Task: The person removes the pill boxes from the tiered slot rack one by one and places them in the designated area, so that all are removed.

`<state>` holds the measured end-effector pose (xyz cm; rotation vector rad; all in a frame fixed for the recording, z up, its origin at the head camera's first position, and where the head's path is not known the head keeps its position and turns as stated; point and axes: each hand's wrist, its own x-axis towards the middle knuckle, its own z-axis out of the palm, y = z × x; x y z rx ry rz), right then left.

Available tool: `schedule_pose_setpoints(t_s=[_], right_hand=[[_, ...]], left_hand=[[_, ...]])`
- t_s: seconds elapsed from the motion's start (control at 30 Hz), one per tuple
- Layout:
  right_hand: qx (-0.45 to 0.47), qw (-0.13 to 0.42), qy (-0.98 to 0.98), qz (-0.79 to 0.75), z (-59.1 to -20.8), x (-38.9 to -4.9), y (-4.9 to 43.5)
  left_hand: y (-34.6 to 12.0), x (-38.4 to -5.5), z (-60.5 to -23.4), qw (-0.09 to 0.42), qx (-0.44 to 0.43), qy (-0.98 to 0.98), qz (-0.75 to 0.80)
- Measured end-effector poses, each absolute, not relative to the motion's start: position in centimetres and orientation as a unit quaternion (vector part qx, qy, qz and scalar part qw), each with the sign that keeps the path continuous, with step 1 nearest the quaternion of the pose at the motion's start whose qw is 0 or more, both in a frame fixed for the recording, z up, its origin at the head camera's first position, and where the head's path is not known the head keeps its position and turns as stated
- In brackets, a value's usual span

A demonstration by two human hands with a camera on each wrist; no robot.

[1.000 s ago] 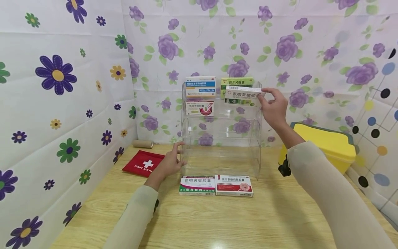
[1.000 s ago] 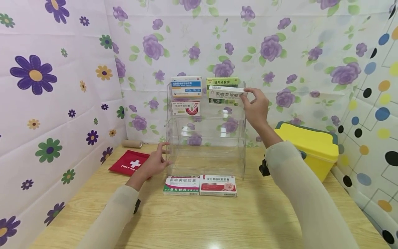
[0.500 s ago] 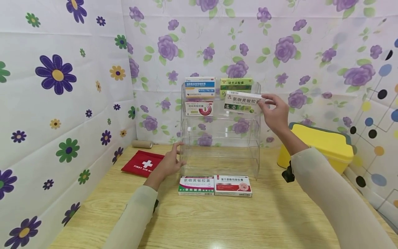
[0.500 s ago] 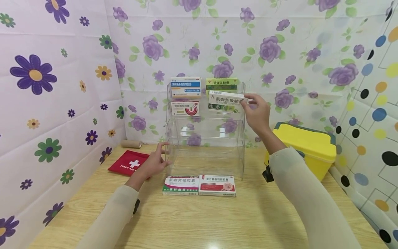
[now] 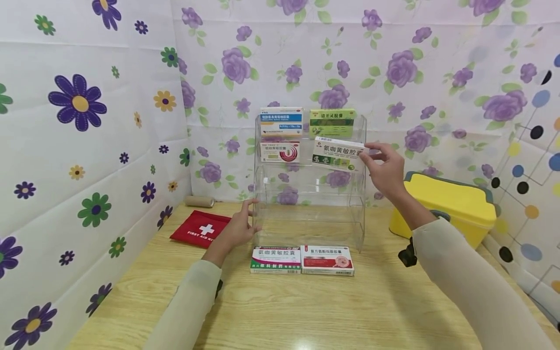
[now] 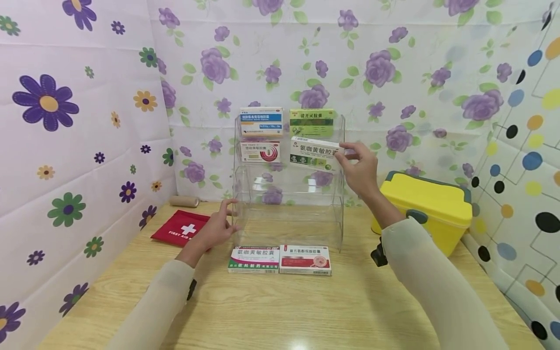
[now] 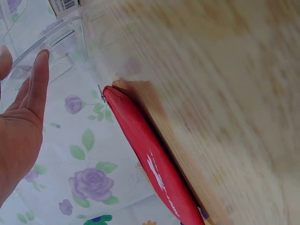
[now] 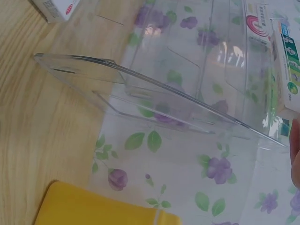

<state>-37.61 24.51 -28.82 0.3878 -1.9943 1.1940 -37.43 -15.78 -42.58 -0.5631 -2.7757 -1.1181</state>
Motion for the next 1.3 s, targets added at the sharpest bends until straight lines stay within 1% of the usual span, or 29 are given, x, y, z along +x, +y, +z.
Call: schedule_pose_setpoints(t_s=[0.1,0.23,0.37,0.57,1.03,1.3], right_hand=[[0.177,0.389,-0.775,0.466,-29.3,-37.6,24.4],[0.199,0.379,-0.774,0.467,-29.8,-37.3,24.1],[0.213,0.360,-0.774,0.476,-29.7,-35.9,23.5],[0.244,0.350,-0.764,0.484,-30.5,-34.8,23.4],[0.233,0.300,-0.782,0.494,-32.8,-33.1,24.0],[0.235,0.264,-0.786,0.507,-33.6,-32.4,24.6]], left_hand=[[-15.8,-37.5,-42.6,0.050,-0.186,-0.910,-0.368],[-15.8,-37.5,-42.6,0.046,-0.186,-0.910,-0.369],[-15.9,-37.4,-42.6,0.048,-0.181,-0.910,-0.370],[-15.8,-37.6,-42.7,0.047,-0.185,-0.910,-0.368],[-15.9,-37.6,-43.0,0.060,-0.191,-0.909,-0.364],[-15.7,-37.6,-42.9,0.056,-0.192,-0.911,-0.361]])
